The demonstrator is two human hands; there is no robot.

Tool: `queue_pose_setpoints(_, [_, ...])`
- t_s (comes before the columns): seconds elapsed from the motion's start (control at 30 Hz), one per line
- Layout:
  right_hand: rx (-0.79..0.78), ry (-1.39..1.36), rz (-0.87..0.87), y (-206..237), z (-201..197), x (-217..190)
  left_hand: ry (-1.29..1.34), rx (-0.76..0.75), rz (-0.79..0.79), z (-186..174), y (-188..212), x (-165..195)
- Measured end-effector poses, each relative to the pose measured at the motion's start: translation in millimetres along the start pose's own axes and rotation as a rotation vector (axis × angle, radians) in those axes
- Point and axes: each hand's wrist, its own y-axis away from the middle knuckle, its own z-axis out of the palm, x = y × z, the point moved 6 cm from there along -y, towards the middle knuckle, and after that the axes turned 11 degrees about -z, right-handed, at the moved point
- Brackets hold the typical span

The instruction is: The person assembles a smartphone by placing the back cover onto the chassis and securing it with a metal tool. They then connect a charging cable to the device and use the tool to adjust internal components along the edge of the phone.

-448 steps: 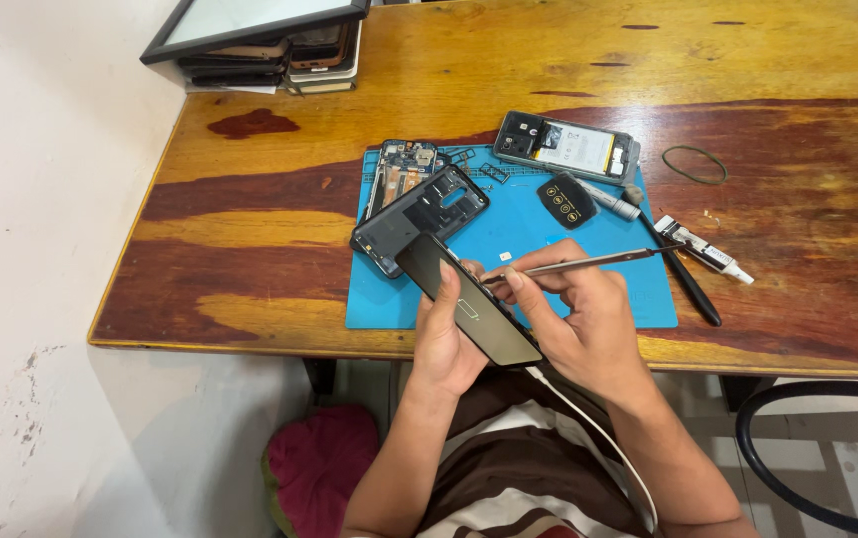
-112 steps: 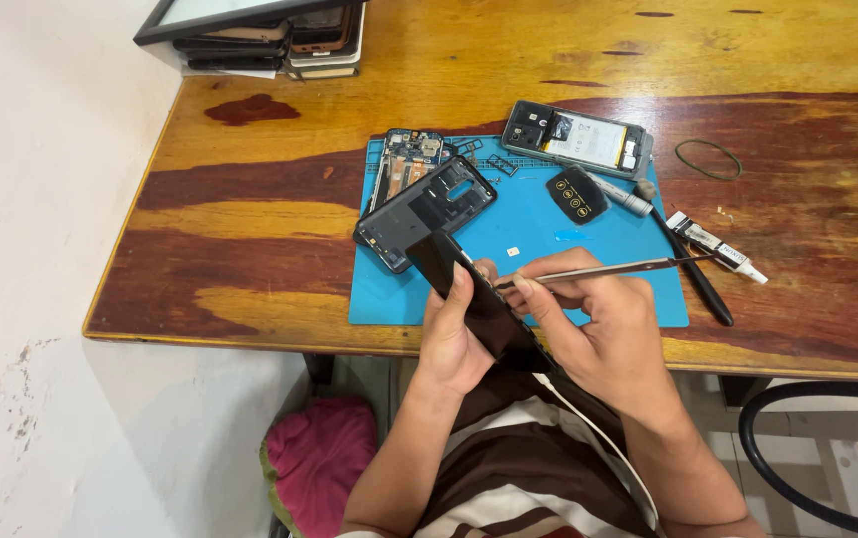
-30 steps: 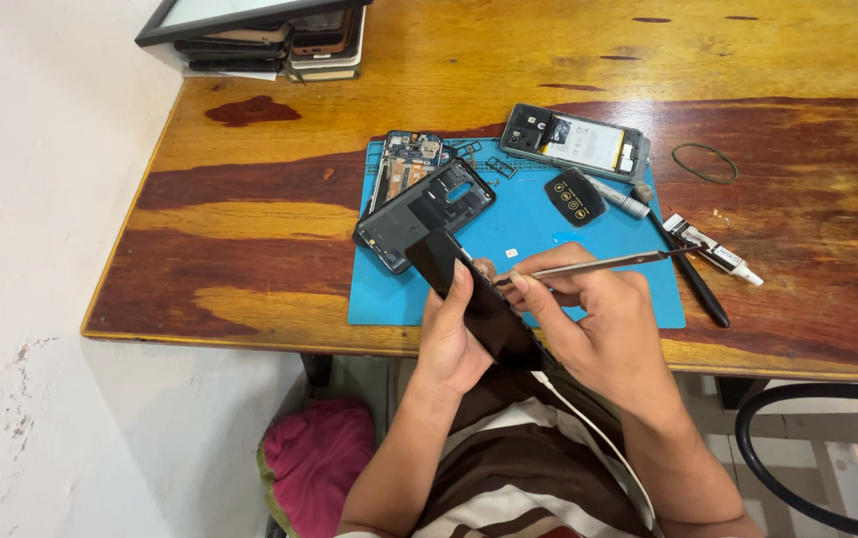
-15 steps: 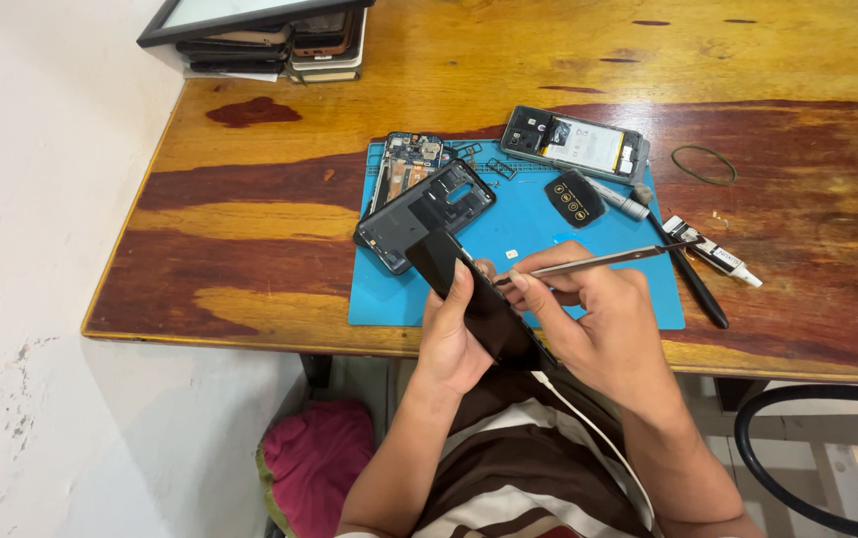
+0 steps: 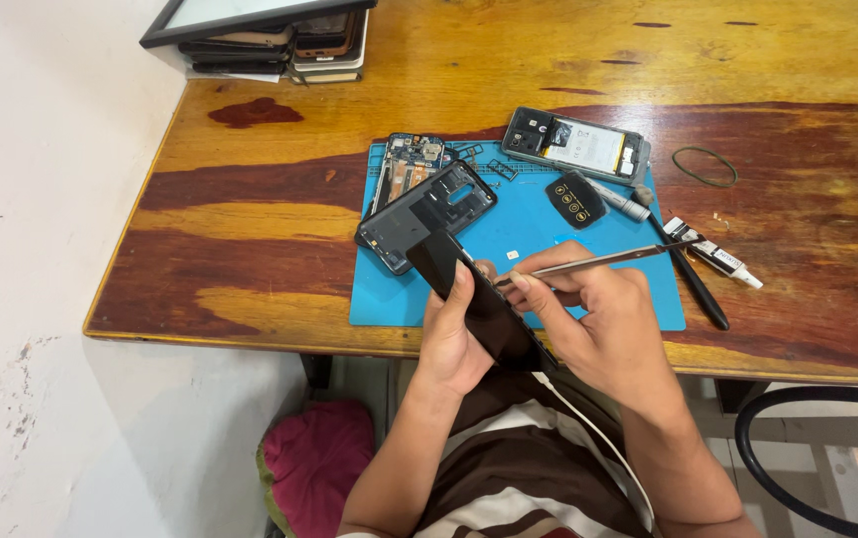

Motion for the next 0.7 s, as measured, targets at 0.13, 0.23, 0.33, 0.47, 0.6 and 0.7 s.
queue_pose_setpoints(0.13, [-0.003, 0.004, -0.010, -0.7, 0.0, 0.1, -0.015, -0.011, 0.014, 0.9, -0.3, 1.0])
queue_pose_setpoints(0.23, [-0.003, -0.005, -0.010, -0.8, 0.1, 0.2, -0.008, 0.006, 0.006, 1.0, -0.7, 0.3])
queue_pose_setpoints(0.33, [-0.009, -0.009, -0.011, -0.9, -0.1, -0.1, -0.003, 0.013, 0.011, 1.5, -0.8, 0.6])
queue_pose_setpoints(0.47, [-0.008, -0.012, -0.006, -0.7, -0.3, -0.1, 0.002, 0.000, 0.010, 2.2, -0.8, 0.9])
queue_pose_setpoints(0.6, [-0.010, -0.013, -0.004, -1.0, 0.1, 0.4, 0.006, -0.010, 0.012, 2.1, -1.1, 0.5])
queue_pose_setpoints(0.7, [-0.009, -0.015, -0.004, -0.9, 0.4, 0.5, 0.001, -0.002, 0.008, 1.2, -0.4, 0.2])
